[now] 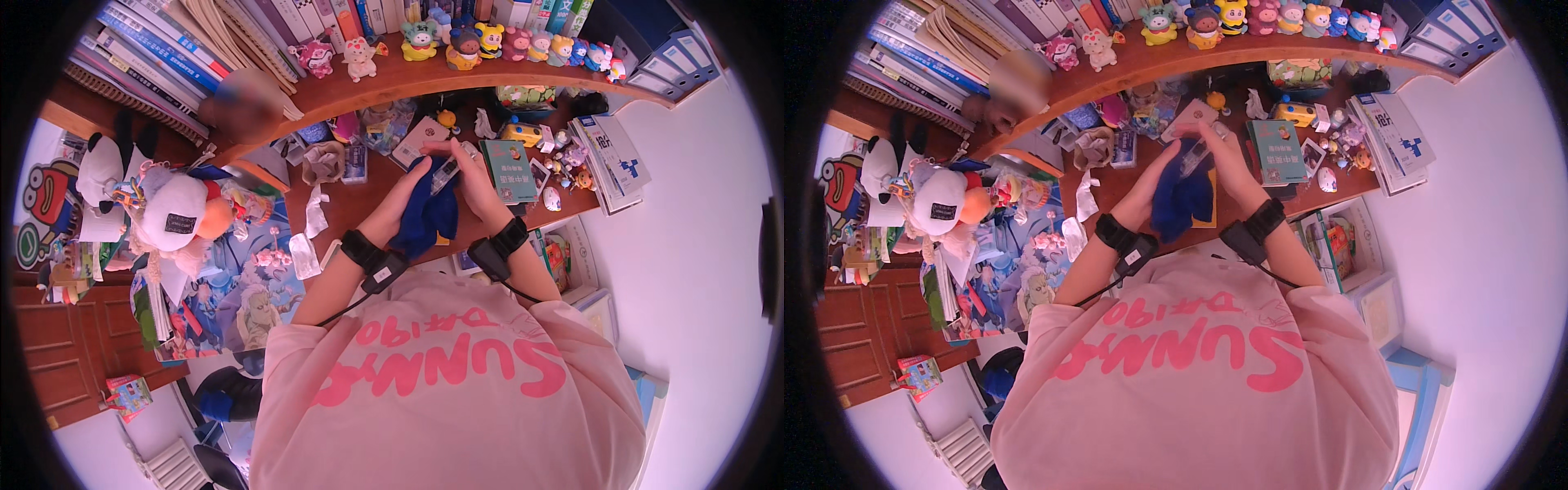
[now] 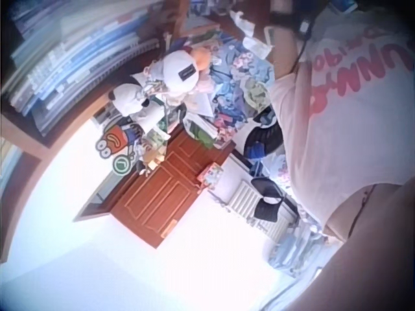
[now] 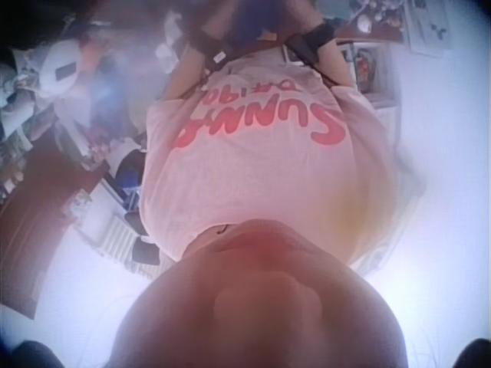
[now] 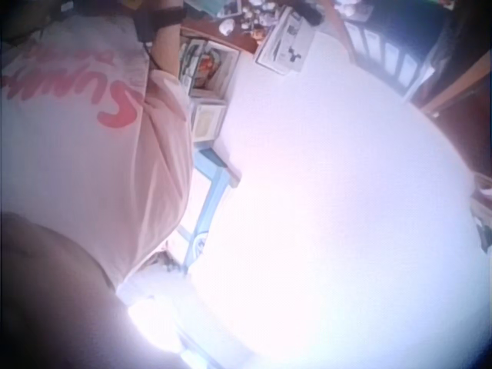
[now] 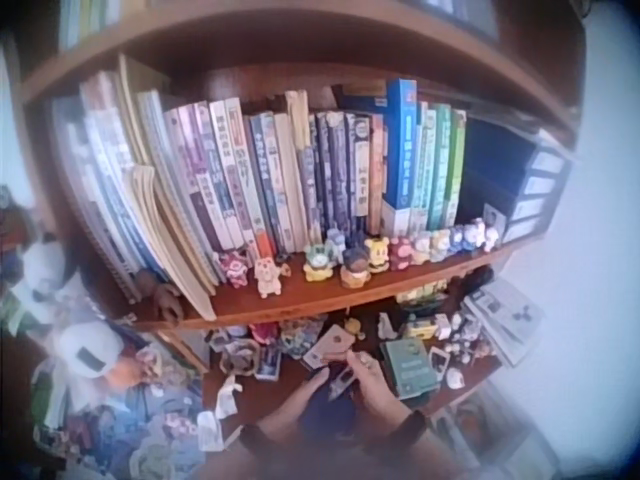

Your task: The person picks up and repositions small items on a shelf, handles a small pink box, a yellow object, and a blue cloth, and finally picks up a yellow notebook.

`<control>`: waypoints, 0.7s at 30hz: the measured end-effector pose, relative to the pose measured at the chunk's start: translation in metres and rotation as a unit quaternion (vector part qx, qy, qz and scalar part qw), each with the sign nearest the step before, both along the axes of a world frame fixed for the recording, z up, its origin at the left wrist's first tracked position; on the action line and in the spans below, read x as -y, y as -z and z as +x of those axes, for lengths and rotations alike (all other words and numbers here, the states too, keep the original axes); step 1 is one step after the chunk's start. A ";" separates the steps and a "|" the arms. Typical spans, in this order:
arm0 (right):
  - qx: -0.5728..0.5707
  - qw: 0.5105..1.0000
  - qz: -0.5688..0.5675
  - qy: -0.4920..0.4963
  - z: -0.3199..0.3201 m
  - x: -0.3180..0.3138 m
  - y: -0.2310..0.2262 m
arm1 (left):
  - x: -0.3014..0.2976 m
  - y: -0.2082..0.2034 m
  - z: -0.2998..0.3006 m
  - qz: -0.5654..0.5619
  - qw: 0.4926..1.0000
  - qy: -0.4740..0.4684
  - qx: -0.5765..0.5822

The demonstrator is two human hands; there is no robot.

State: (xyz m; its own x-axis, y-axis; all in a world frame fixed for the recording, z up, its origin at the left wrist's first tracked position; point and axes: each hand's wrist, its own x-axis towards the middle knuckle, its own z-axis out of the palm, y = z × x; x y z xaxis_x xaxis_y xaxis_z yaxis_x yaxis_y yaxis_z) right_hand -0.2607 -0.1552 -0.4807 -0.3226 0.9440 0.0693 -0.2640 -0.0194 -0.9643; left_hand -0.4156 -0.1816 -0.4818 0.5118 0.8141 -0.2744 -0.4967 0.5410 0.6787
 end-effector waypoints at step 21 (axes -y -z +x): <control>-0.066 0.998 -0.011 0.016 -0.008 0.005 -0.024 | 0.000 0.008 -0.016 -0.058 0.996 -0.050 0.055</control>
